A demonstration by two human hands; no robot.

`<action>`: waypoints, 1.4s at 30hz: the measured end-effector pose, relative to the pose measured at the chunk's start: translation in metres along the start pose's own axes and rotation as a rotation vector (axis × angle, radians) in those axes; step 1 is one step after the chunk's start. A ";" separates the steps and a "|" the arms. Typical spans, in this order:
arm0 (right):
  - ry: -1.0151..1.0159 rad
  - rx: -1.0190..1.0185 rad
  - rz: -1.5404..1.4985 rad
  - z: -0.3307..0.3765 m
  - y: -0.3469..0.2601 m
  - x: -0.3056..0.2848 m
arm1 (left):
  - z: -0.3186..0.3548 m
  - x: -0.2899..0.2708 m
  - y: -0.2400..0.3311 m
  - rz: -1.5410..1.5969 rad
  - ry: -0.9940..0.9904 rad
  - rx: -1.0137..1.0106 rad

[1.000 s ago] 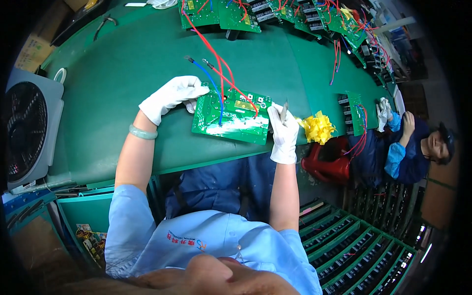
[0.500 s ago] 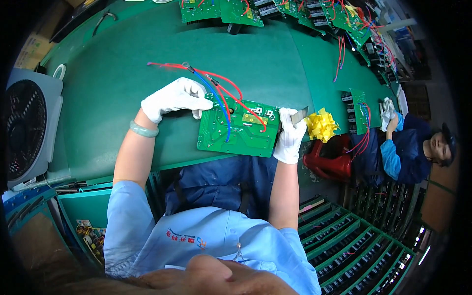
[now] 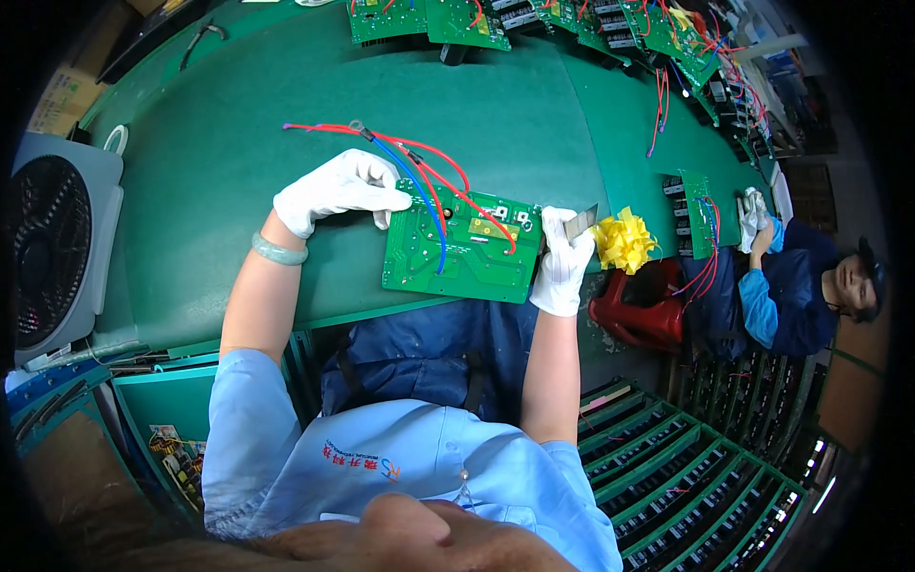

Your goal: The person assembles components and wires onto a printed circuit board by hand, attaching capacitors, a heatsink, and a wiring harness.

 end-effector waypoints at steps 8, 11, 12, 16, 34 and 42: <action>0.029 0.001 0.019 0.001 -0.006 0.005 | -0.001 0.000 -0.001 0.046 0.020 -0.017; -0.063 -0.021 0.302 -0.007 0.000 0.005 | -0.008 -0.010 -0.011 0.086 0.058 -0.024; -0.018 -0.060 0.355 -0.006 -0.002 0.003 | -0.010 -0.011 -0.013 0.089 0.059 -0.027; 0.020 -0.150 0.385 -0.005 -0.007 0.002 | -0.014 -0.013 -0.015 0.090 0.079 0.007; -0.023 -0.307 0.608 -0.010 -0.018 0.001 | -0.013 -0.013 0.002 -0.125 0.173 0.018; -0.013 -0.572 0.745 -0.003 -0.023 0.016 | 0.003 -0.019 0.004 -0.165 0.293 0.047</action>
Point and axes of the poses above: each hand's wrist, its own z-axis away from the middle knuckle, its own x-axis out of the palm, y = z × x, the point moved 9 cm from there along -z, towards the middle knuckle, and after that the axes turned 9 degrees about -x, right-handed, at the moved point
